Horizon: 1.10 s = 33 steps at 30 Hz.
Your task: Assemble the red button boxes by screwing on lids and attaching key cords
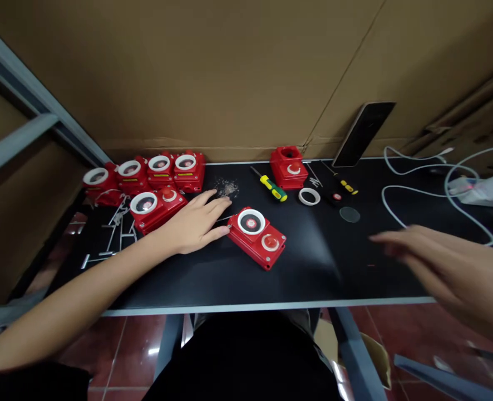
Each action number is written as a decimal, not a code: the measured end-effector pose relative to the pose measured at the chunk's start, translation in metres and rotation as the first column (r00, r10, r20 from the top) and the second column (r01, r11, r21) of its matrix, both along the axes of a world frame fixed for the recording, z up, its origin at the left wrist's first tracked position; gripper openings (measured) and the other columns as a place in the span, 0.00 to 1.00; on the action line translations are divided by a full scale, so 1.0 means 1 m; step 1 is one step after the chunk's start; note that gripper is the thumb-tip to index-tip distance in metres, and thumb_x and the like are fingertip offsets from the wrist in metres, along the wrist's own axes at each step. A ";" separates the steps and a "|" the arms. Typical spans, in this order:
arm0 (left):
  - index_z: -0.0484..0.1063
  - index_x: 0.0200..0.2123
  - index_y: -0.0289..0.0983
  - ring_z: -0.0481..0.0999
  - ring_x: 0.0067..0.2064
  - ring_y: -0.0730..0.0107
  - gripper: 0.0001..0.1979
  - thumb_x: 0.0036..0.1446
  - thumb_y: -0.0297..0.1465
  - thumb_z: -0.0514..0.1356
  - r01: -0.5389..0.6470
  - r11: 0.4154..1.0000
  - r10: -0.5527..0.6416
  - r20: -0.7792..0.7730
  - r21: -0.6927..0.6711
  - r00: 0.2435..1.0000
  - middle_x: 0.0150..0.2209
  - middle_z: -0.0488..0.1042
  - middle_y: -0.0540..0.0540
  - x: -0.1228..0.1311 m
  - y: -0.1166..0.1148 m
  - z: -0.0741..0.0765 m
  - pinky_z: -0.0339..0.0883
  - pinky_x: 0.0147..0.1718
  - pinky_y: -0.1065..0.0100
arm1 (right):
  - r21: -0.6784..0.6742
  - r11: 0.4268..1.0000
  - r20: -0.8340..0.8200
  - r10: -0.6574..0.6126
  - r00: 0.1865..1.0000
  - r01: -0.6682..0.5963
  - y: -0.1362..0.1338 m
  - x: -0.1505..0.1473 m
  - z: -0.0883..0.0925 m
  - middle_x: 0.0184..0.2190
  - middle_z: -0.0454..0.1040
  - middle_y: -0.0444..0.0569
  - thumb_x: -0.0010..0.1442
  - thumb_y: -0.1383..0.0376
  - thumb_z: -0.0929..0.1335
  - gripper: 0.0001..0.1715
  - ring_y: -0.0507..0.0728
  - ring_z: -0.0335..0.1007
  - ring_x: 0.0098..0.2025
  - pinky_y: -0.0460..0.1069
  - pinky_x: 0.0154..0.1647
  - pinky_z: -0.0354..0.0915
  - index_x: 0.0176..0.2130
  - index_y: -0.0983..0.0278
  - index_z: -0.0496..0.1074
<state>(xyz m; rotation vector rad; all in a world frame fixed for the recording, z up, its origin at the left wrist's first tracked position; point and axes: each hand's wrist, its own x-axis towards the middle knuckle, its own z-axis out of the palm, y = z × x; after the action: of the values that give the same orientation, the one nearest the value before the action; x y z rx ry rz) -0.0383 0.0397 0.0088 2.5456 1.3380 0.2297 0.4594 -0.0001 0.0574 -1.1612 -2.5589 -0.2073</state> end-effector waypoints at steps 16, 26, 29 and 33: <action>0.63 0.79 0.35 0.70 0.78 0.38 0.41 0.76 0.54 0.63 -0.030 0.999 0.018 0.276 0.038 0.961 0.77 0.70 0.28 0.022 -0.007 0.013 0.65 0.80 0.36 | -0.222 0.967 -0.168 0.089 0.982 -0.125 0.108 -0.147 -0.032 0.42 0.87 0.54 0.77 0.67 0.64 0.12 0.63 0.83 0.40 0.53 0.42 0.67 0.48 0.61 0.79; 0.76 0.65 0.41 0.81 0.62 0.47 0.36 0.61 0.51 0.79 0.002 0.997 0.032 0.440 -0.075 0.897 0.61 0.75 0.37 0.022 -0.021 0.004 0.79 0.68 0.44 | -0.233 0.966 -0.415 0.002 0.910 -0.108 0.122 -0.114 -0.044 0.30 0.81 0.46 0.80 0.61 0.62 0.16 0.59 0.78 0.29 0.52 0.36 0.68 0.55 0.61 0.78; 0.75 0.62 0.41 0.81 0.61 0.48 0.32 0.63 0.48 0.78 0.053 0.993 0.001 0.450 -0.108 0.893 0.60 0.77 0.38 0.018 -0.023 0.008 0.79 0.67 0.47 | -0.168 0.985 -0.507 -0.062 0.860 -0.027 0.135 -0.101 -0.037 0.36 0.83 0.50 0.75 0.68 0.62 0.19 0.59 0.79 0.33 0.52 0.39 0.71 0.59 0.63 0.74; 0.72 0.66 0.41 0.83 0.59 0.49 0.36 0.61 0.45 0.79 0.045 0.991 0.011 0.411 -0.127 0.912 0.60 0.78 0.40 0.015 -0.027 0.012 0.79 0.64 0.49 | -0.112 0.979 -0.296 -0.196 0.935 0.170 0.135 -0.106 -0.021 0.48 0.84 0.59 0.70 0.75 0.60 0.23 0.60 0.83 0.40 0.52 0.43 0.74 0.57 0.67 0.75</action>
<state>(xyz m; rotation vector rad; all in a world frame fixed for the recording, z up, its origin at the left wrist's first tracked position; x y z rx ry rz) -0.0232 0.0128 0.0208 2.2317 1.1238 0.6136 0.3533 0.1350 0.0368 -1.3481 -2.2094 0.0392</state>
